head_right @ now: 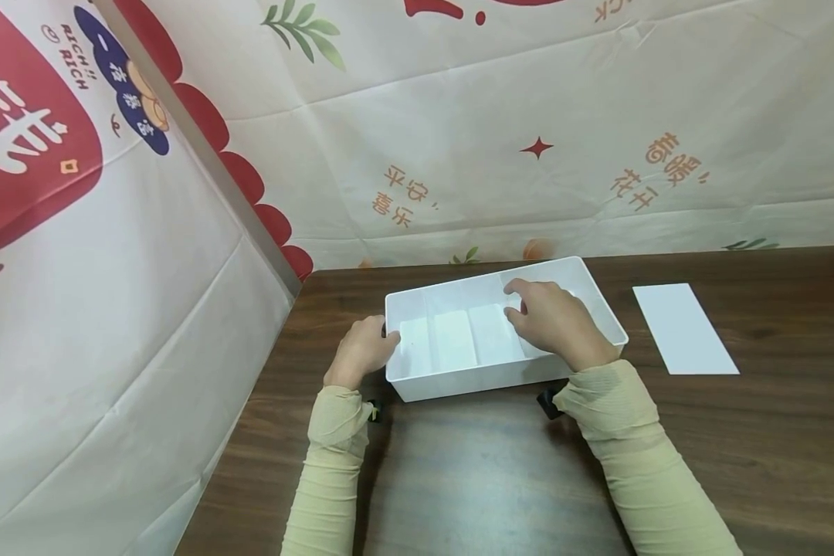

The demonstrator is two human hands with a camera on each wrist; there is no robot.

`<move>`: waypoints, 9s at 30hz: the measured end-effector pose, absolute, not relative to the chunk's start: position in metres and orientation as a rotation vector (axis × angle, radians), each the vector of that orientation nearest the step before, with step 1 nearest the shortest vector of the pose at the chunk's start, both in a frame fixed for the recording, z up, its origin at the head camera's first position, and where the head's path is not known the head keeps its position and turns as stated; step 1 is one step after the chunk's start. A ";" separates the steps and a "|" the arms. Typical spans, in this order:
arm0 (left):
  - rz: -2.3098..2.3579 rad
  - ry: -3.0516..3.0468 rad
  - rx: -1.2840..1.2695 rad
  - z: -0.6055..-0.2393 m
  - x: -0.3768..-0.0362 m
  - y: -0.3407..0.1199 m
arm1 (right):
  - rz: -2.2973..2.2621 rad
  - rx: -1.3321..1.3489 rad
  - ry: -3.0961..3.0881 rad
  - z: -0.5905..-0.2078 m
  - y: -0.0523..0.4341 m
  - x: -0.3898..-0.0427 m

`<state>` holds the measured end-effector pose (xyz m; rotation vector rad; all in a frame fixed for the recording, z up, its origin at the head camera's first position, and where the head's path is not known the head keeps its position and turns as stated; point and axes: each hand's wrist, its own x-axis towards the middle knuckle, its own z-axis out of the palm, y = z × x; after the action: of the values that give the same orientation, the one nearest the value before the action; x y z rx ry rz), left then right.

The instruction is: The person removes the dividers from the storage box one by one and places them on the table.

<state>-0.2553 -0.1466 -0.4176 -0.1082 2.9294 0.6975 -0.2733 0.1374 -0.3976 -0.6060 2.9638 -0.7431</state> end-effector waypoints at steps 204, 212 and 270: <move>0.669 2.949 -0.148 -0.421 -0.256 -0.142 | -0.797 -0.740 3.049 -0.401 0.126 -0.270; 0.677 2.940 -0.151 -0.421 -0.256 -0.141 | -0.803 -0.751 3.058 -0.401 0.127 -0.269; 0.688 2.956 -0.135 -0.420 -0.255 -0.142 | -0.849 -0.750 3.066 -0.396 0.127 -0.267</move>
<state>-0.2550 -0.1423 -0.4198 -0.1350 2.9564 0.6885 -0.2675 0.1269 -0.3964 -0.7501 3.0659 -0.8488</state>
